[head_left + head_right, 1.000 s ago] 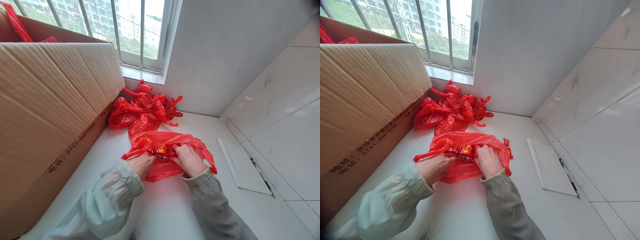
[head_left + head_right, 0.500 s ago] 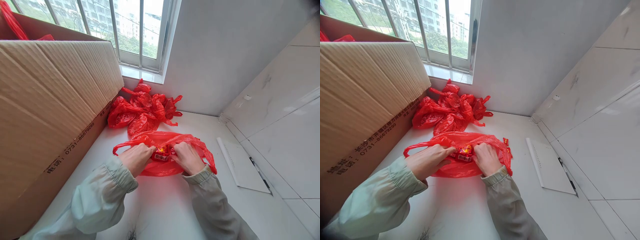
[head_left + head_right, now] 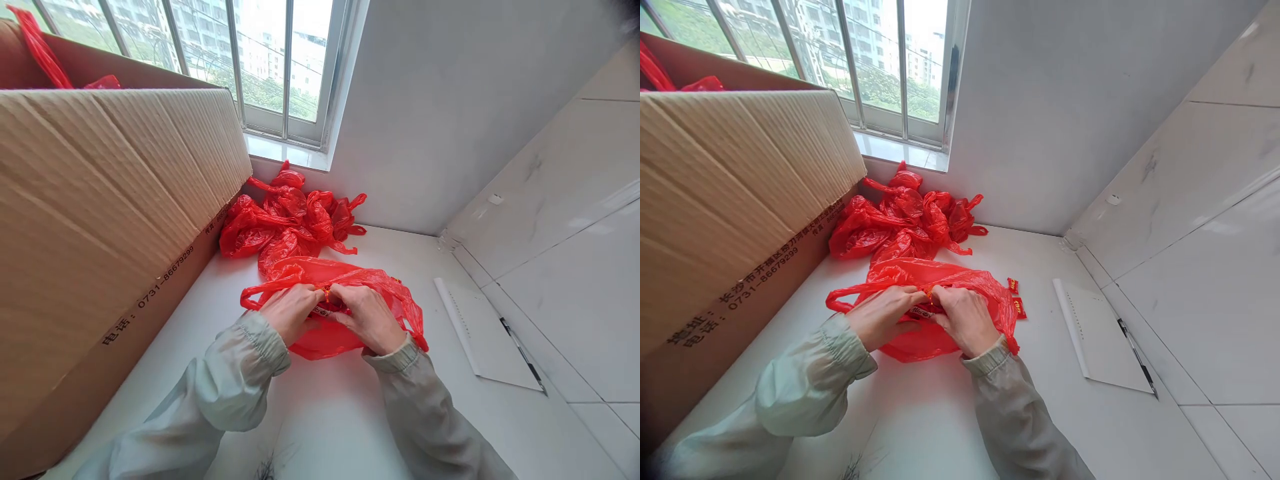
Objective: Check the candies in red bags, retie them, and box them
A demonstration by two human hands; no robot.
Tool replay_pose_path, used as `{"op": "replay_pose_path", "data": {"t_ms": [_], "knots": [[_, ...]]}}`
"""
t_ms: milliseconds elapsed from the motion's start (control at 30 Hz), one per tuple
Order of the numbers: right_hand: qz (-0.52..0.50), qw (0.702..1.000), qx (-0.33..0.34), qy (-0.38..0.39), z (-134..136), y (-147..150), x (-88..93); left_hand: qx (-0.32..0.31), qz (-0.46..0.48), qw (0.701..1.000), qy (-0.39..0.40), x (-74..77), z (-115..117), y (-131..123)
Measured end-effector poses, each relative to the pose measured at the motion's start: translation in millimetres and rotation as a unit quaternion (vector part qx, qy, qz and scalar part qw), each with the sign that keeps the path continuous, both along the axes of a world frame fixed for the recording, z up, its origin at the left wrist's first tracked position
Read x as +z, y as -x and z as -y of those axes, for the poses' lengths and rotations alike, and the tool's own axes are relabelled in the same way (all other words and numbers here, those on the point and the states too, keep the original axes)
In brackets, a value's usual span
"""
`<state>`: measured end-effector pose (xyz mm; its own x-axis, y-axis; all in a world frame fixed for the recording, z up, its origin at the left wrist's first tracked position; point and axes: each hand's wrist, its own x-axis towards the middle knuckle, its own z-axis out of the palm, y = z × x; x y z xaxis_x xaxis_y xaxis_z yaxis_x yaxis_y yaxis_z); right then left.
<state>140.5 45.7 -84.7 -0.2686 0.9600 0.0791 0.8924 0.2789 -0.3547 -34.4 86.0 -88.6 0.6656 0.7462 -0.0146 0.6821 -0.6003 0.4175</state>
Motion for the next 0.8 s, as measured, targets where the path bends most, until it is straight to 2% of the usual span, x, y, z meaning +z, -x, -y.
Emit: {"op": "replay_pose_path", "data": {"t_ms": [133,367,500,667,800], "knots": [[-0.132,0.991,0.016,-0.019,-0.2,-7.1,5.9,-0.009,0.057,0.998,-0.016,10.0,0.6,-3.8],[-0.187,0.982,0.029,-0.008,-1.7,-15.5,5.8,-0.014,0.116,0.993,-0.017,19.4,1.1,-2.8],[-0.239,0.97,0.052,0.01,-0.7,-19.3,12.4,-0.011,0.139,0.99,-0.017,26.2,0.3,-0.7],[-0.332,0.94,0.076,0.037,2.8,-21.1,25.5,-0.009,0.202,0.978,0.048,37.2,0.6,4.9],[-0.372,0.924,0.075,0.054,4.8,-19.5,30.0,0.006,0.216,0.972,0.096,42.8,1.4,8.6]]}}
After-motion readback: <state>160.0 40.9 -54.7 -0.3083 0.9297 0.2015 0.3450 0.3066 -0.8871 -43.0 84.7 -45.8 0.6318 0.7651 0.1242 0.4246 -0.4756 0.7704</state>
